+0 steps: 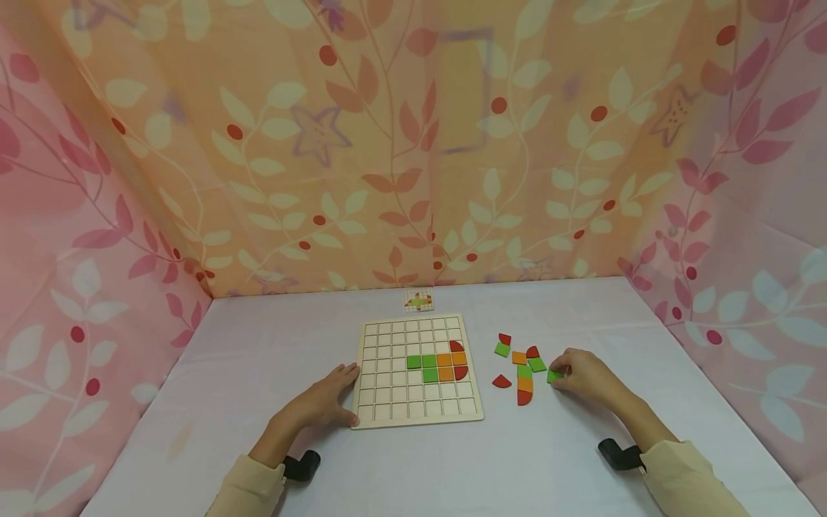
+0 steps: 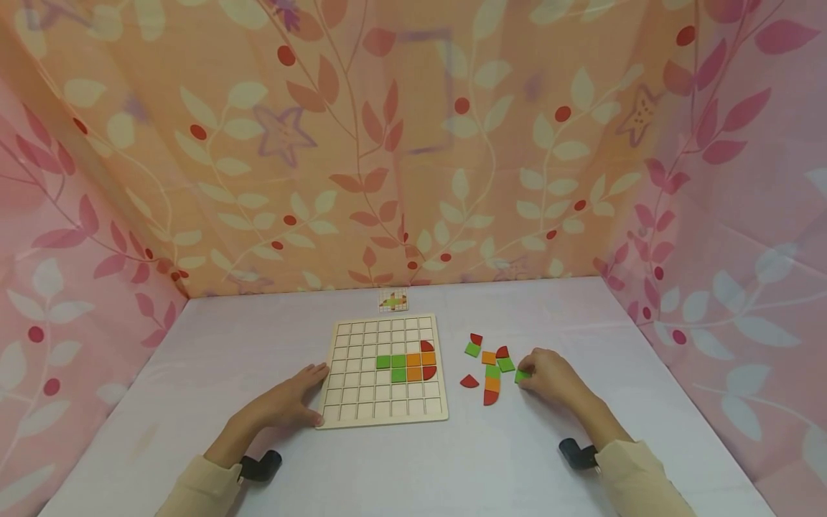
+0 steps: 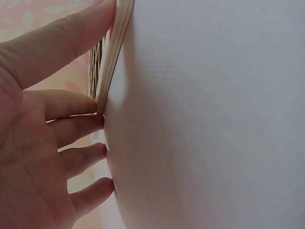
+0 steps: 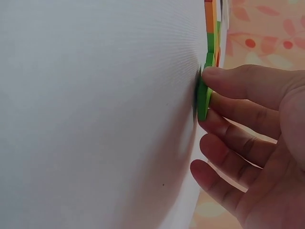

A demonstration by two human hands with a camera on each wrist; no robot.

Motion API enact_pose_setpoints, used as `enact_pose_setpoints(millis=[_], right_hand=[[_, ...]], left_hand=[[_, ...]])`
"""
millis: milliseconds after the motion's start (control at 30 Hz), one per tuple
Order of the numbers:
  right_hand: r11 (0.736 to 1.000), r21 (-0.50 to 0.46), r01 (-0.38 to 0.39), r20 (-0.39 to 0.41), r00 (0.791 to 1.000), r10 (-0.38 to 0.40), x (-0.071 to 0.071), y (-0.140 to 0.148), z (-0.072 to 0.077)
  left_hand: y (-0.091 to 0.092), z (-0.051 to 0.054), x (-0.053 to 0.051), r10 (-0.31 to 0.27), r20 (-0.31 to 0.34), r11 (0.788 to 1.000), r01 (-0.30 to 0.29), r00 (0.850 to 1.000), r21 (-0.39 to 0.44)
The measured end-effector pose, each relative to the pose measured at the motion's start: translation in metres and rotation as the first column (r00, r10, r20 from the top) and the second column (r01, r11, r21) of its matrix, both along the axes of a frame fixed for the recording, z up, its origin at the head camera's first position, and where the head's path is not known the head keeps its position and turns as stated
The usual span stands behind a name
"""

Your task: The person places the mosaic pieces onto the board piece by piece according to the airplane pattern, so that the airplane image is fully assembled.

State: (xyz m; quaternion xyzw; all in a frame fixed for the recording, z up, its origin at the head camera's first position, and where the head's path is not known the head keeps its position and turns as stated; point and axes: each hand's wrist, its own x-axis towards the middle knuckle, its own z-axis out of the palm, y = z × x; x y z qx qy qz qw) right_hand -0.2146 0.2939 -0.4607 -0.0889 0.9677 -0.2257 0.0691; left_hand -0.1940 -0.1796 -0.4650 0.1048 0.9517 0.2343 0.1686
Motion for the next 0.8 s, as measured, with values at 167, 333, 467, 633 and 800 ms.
enact_pose_setpoints(millis=[167, 333, 467, 633, 800], right_hand=[[1.0, -0.01, 0.005, -0.006, 1.0, -0.005, 0.0, 0.0, 0.003], [1.0, -0.026, 0.002, -0.018, 1.0, -0.003, -0.001, -0.003, 0.006], [0.998, -0.058, -0.01, -0.036, 0.999, 0.008, -0.001, -0.01, 0.008], [0.995, -0.086, -0.046, -0.069, 0.997, 0.04, -0.005, -0.019, 0.008], [0.991, -0.088, -0.097, -0.107, 0.99, 0.088, -0.011, -0.031, 0.009]], left_hand=[[0.0, 0.0, 0.0, -0.001, -0.001, 1.0, 0.001, 1.0, 0.006], [-0.001, -0.001, 0.0, -0.001, 0.004, 1.0, 0.001, 1.0, 0.018], [-0.001, -0.002, 0.0, -0.004, 0.0, 1.0, 0.004, 1.0, 0.026], [0.0, 0.0, 0.0, -0.007, -0.005, 1.0, 0.007, 1.0, 0.028], [0.0, 0.001, 0.001, -0.004, -0.002, 0.999, 0.004, 1.0, 0.035]])
